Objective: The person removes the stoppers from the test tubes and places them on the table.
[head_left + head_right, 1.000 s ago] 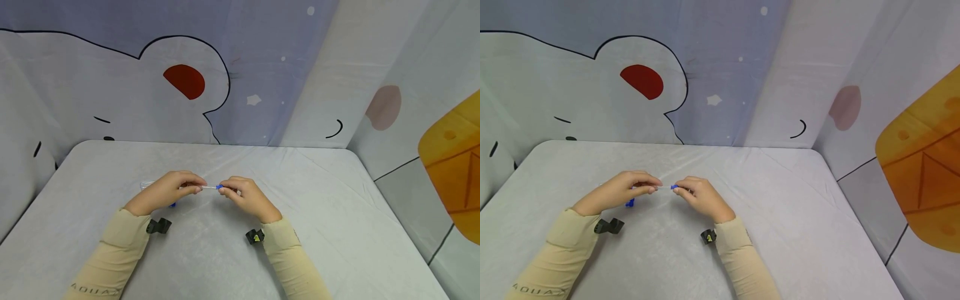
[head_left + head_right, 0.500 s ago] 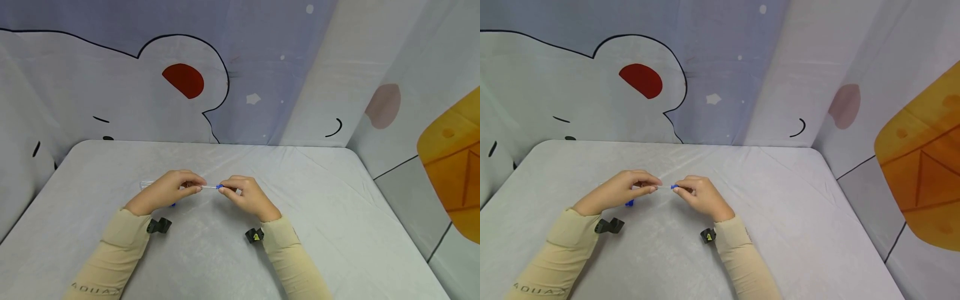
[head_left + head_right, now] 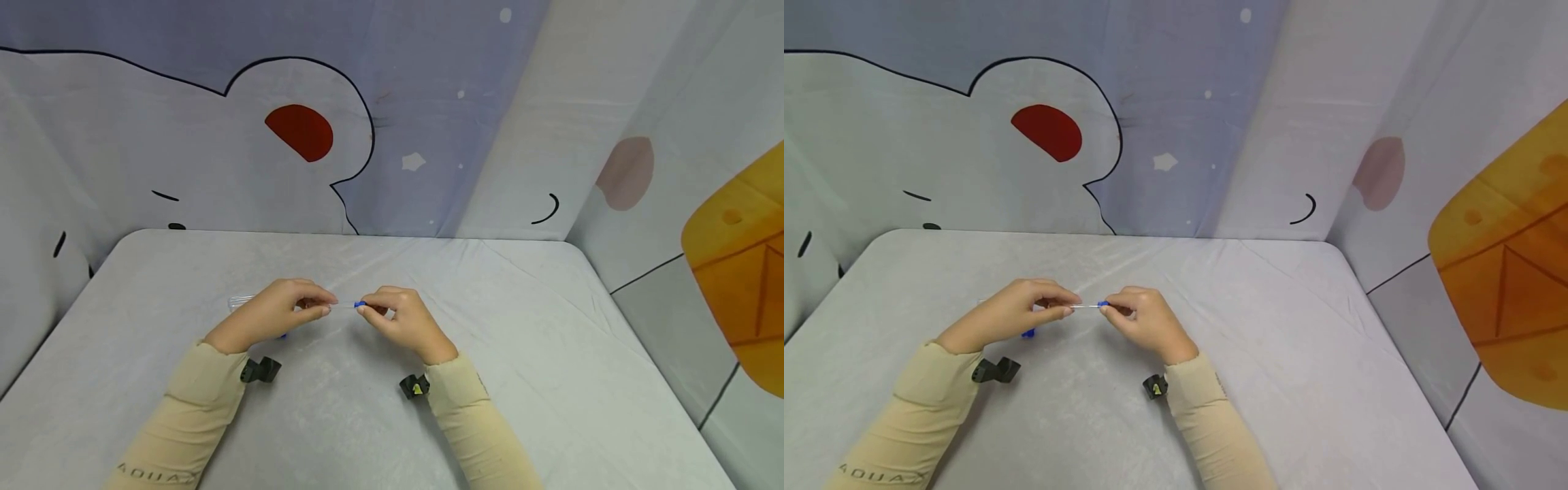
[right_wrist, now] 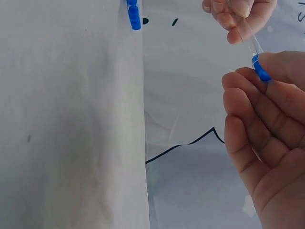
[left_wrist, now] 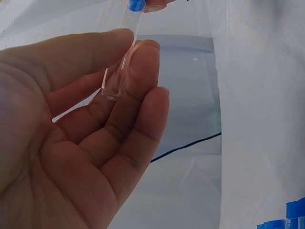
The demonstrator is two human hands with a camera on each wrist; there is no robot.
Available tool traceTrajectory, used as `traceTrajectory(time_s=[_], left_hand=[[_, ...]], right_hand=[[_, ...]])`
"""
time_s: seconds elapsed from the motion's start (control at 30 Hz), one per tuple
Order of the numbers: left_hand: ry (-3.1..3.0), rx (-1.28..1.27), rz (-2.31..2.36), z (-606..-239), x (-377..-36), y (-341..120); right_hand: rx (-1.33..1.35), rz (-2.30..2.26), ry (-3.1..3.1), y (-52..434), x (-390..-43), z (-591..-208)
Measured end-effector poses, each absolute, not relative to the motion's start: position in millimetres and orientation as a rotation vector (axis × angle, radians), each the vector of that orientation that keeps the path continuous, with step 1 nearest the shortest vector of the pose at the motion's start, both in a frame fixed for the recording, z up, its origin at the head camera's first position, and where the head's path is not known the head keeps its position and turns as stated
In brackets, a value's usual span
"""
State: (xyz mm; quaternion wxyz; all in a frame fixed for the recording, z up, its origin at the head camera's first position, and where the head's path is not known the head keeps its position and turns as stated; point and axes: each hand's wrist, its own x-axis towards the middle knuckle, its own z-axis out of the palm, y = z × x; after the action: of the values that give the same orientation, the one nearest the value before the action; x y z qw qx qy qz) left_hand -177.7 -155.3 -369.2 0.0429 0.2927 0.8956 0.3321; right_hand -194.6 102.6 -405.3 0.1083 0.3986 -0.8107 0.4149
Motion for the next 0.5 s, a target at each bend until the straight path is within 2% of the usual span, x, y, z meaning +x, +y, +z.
traceTrajectory(time_s=[0.5], left_hand=[[2.670,0.885,1.098,-371.1,-179.8,-158.7]], right_hand=[[1.285,1.283,-2.404,105.9,-195.0,-403.5]])
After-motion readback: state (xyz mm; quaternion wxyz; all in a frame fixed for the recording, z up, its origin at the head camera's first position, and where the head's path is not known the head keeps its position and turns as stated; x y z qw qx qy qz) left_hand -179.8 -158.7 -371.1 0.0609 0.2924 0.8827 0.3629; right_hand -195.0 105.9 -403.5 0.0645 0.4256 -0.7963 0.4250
